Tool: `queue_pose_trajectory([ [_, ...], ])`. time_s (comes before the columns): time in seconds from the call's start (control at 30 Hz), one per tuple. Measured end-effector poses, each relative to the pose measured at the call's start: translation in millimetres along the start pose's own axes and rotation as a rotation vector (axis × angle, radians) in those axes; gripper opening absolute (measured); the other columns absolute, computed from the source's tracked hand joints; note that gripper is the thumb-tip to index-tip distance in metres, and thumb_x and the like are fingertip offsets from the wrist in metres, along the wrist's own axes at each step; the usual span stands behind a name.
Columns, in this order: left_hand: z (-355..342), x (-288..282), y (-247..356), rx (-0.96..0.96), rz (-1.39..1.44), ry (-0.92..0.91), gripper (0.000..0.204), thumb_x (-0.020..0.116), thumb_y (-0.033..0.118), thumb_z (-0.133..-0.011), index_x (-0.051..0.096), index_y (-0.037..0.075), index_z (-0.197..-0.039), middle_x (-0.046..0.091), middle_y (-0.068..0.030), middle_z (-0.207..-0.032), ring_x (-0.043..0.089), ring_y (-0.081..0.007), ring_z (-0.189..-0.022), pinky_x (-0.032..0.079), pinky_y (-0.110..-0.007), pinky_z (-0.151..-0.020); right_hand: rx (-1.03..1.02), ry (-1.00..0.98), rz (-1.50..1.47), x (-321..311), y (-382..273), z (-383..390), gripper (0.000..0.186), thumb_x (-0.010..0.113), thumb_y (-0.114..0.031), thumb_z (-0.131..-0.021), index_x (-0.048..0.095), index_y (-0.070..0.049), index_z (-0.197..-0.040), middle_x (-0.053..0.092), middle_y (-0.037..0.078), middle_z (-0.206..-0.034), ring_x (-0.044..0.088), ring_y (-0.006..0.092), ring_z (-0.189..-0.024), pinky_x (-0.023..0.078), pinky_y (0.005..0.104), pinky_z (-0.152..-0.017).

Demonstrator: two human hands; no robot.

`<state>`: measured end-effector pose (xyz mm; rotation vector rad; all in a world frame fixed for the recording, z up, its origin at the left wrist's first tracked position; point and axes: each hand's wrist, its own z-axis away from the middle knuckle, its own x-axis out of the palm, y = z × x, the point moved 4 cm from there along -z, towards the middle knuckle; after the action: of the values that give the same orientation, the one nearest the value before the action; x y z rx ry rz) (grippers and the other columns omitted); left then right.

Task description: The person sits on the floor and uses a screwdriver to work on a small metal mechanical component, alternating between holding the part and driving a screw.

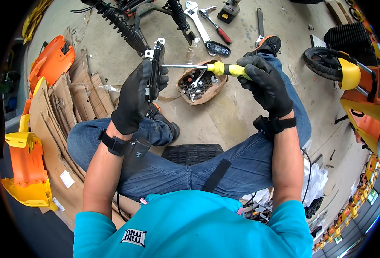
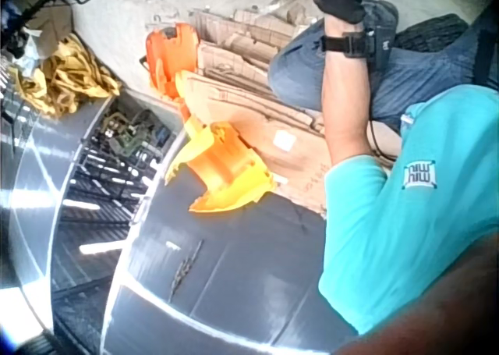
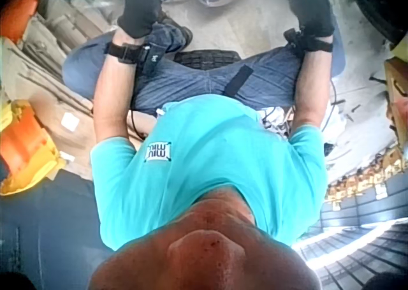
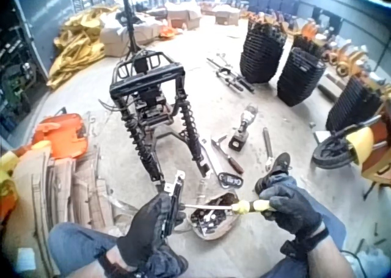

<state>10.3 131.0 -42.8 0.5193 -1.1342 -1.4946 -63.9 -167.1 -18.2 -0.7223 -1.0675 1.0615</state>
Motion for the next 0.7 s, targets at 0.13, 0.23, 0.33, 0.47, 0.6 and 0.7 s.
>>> queue_pose_trajectory([
  [0.13,-0.2,3.1,-2.7,0.011,-0.015,-0.045,0.052,0.050,0.049,-0.101,0.056,0.002,-0.124,0.064,-0.0073,-0.108,0.063,-0.0139,-0.094,0.052,-0.026,-0.083,0.010,-0.012,0.006,-3.8,4.2,-4.3,0.029,0.065,-0.024,-0.094,0.062,-0.004,-0.115,0.060,0.003,-0.095,0.055,0.0104,-0.080,0.047,0.0233,-0.071],
  [0.23,1.7,7.7,-3.2,-0.018,-0.021,-0.051,0.053,0.049,0.050,-0.101,0.056,0.002,-0.123,0.064,-0.0067,-0.105,0.063,-0.0134,-0.092,0.051,-0.025,-0.080,0.012,-0.012,0.015,-4.0,8.6,-5.4,0.029,0.065,-0.025,-0.094,0.062,-0.004,-0.114,0.060,0.003,-0.095,0.055,0.0104,-0.081,0.047,0.0239,-0.071],
  [0.33,0.5,8.3,-3.6,-0.023,-0.009,-0.043,0.052,0.049,0.049,-0.101,0.057,0.003,-0.122,0.065,-0.0065,-0.103,0.062,-0.0130,-0.090,0.051,-0.025,-0.078,0.024,-0.002,0.010,-3.1,10.9,-6.7,0.030,0.066,-0.025,-0.094,0.062,-0.004,-0.114,0.060,0.003,-0.095,0.055,0.0102,-0.081,0.047,0.0240,-0.071],
  [0.47,3.4,11.2,1.7,-0.052,-0.033,-0.059,0.051,0.049,0.049,-0.101,0.057,0.003,-0.122,0.065,-0.0059,-0.101,0.062,-0.0120,-0.087,0.051,-0.025,-0.077,0.054,0.013,-0.003,-3.0,8.8,-5.5,0.031,0.067,-0.026,-0.093,0.062,-0.004,-0.114,0.060,0.004,-0.095,0.055,0.0102,-0.081,0.047,0.0240,-0.071],
  [0.6,3.7,11.3,0.1,-0.033,-0.014,-0.052,0.051,0.049,0.049,-0.101,0.057,0.003,-0.121,0.065,-0.0062,-0.098,0.062,-0.0111,-0.086,0.051,-0.024,-0.076,0.063,-0.004,0.006,-0.9,7.8,-5.8,0.031,0.067,-0.025,-0.093,0.062,-0.004,-0.114,0.060,0.004,-0.095,0.055,0.0103,-0.081,0.047,0.0238,-0.071],
  [0.7,2.8,12.3,-0.6,-0.017,0.002,-0.045,0.051,0.048,0.049,-0.102,0.056,0.002,-0.121,0.064,-0.0073,-0.100,0.062,-0.0115,-0.088,0.051,-0.024,-0.076,0.055,0.006,0.007,1.4,6.7,-4.9,0.029,0.066,-0.025,-0.093,0.062,-0.004,-0.114,0.060,0.003,-0.094,0.055,0.0103,-0.081,0.047,0.0235,-0.071],
])
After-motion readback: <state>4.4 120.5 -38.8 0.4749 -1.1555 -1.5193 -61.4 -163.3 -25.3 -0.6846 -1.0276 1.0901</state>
